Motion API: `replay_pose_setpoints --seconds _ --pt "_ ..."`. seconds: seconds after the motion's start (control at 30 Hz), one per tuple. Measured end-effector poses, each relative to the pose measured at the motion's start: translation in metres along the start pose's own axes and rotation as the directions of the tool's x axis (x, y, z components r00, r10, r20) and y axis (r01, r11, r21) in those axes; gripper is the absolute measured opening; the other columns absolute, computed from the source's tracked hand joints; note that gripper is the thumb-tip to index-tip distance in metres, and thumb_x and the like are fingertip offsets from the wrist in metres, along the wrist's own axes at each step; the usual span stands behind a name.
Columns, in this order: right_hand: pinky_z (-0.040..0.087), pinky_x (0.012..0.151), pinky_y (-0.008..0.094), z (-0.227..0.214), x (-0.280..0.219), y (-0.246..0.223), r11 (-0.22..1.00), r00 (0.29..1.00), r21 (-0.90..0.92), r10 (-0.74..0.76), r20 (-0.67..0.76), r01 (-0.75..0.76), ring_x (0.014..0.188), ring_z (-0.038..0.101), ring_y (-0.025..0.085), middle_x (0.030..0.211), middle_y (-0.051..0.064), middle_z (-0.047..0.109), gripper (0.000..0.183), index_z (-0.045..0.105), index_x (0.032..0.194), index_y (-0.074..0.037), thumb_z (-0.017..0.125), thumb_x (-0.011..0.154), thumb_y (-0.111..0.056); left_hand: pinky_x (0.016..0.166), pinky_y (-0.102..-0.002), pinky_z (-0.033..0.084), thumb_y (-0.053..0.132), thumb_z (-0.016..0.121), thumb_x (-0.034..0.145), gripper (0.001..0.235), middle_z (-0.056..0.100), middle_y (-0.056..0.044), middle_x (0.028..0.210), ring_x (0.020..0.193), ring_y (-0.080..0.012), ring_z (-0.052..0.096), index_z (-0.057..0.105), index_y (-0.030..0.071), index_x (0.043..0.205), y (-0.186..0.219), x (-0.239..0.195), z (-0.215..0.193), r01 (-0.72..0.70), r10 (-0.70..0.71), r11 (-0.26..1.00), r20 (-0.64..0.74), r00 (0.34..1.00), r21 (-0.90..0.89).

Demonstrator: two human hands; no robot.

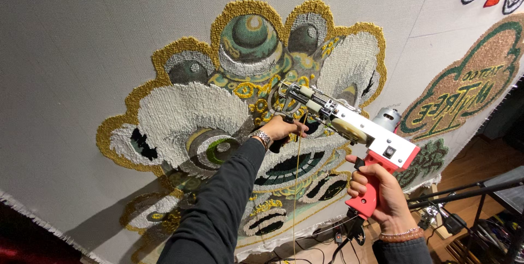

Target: The person uses a handheld tufting gun to apply yellow yarn into a stretched canvas, following a pre-drawn design of a stylized face. The operator guides the tool across the surface, occasionally adjusting the yarn feed with the left hand while maintaining steady pressure with the right.

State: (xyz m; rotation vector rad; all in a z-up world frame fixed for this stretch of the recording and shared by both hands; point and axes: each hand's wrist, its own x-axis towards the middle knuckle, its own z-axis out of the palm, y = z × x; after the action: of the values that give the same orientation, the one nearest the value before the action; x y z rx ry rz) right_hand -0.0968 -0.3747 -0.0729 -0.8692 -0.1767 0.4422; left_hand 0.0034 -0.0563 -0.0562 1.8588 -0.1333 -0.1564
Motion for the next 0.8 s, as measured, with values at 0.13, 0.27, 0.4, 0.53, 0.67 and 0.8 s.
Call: replay_pose_setpoints --seconds 0.13,0.27,0.4,0.53,0.67,0.8 --pt "0.039 0.053 0.028 0.002 0.001 0.001 1.000 1.000 -0.026 -0.003 -0.009 0.003 0.052 0.038 0.008 0.063 -0.005 0.037 0.051 0.055 0.135 0.009 0.054 0.090 -0.014 0.051 -0.025 0.046 0.021 0.060 0.096 0.027 0.081 -0.004 0.100 0.068 -0.0038 0.064 0.079 0.006 0.109 0.002 0.000 -0.003 0.011 -0.011 1.000 0.018 1.000 -0.001" --pt "0.039 0.053 0.029 0.007 0.003 0.003 1.000 1.000 -0.022 -0.010 -0.003 0.010 0.054 0.040 0.009 0.064 -0.004 0.038 0.049 0.055 0.134 0.008 0.053 0.090 -0.014 0.048 -0.025 0.043 0.020 0.063 0.093 0.028 0.082 -0.005 0.098 0.059 -0.0067 0.055 0.080 0.007 0.111 -0.006 0.007 -0.008 0.004 -0.005 1.000 0.012 1.000 0.021" --pt "0.040 0.054 0.029 0.017 0.004 0.004 0.999 0.999 -0.037 -0.015 -0.040 0.014 0.055 0.041 0.010 0.065 -0.003 0.041 0.049 0.056 0.133 0.008 0.055 0.089 -0.014 0.051 -0.025 0.045 0.028 0.067 0.092 0.031 0.081 -0.003 0.098 0.063 -0.0057 0.060 0.080 0.009 0.112 -0.024 0.025 -0.018 0.004 -0.004 0.999 -0.006 1.000 0.033" --pt "0.044 0.053 0.030 0.032 0.005 0.011 0.998 0.995 -0.057 -0.031 -0.097 0.026 0.054 0.046 0.014 0.064 0.001 0.047 0.044 0.061 0.126 0.004 0.056 0.086 -0.013 0.074 -0.023 0.051 0.038 0.084 0.087 0.036 0.084 -0.008 0.096 0.082 -0.0096 0.074 0.081 0.007 0.107 -0.041 0.042 -0.031 -0.080 0.092 0.991 -0.117 0.989 0.104" --pt "0.046 0.049 0.033 0.055 0.009 0.026 0.970 0.977 -0.194 -0.174 -0.126 0.147 0.052 0.051 0.016 0.065 0.005 0.052 0.025 0.060 0.109 0.002 0.060 0.088 -0.011 0.073 -0.034 0.060 0.048 0.080 0.082 0.045 0.081 -0.006 0.091 0.080 -0.0162 0.076 0.077 0.008 0.101 -0.039 0.023 -0.042 -0.148 0.235 0.955 -0.350 0.907 0.258" --pt "0.045 0.042 0.034 0.080 0.011 0.049 0.944 0.953 -0.251 -0.257 -0.160 0.213 0.049 0.053 0.018 0.062 0.007 0.054 0.016 0.062 0.100 0.000 0.061 0.089 -0.011 0.065 -0.039 0.056 0.061 0.064 0.089 0.056 0.077 -0.013 0.080 0.067 -0.0247 0.072 0.075 0.009 0.107 -0.024 -0.022 -0.050 0.077 0.268 0.816 -0.493 0.828 0.573"
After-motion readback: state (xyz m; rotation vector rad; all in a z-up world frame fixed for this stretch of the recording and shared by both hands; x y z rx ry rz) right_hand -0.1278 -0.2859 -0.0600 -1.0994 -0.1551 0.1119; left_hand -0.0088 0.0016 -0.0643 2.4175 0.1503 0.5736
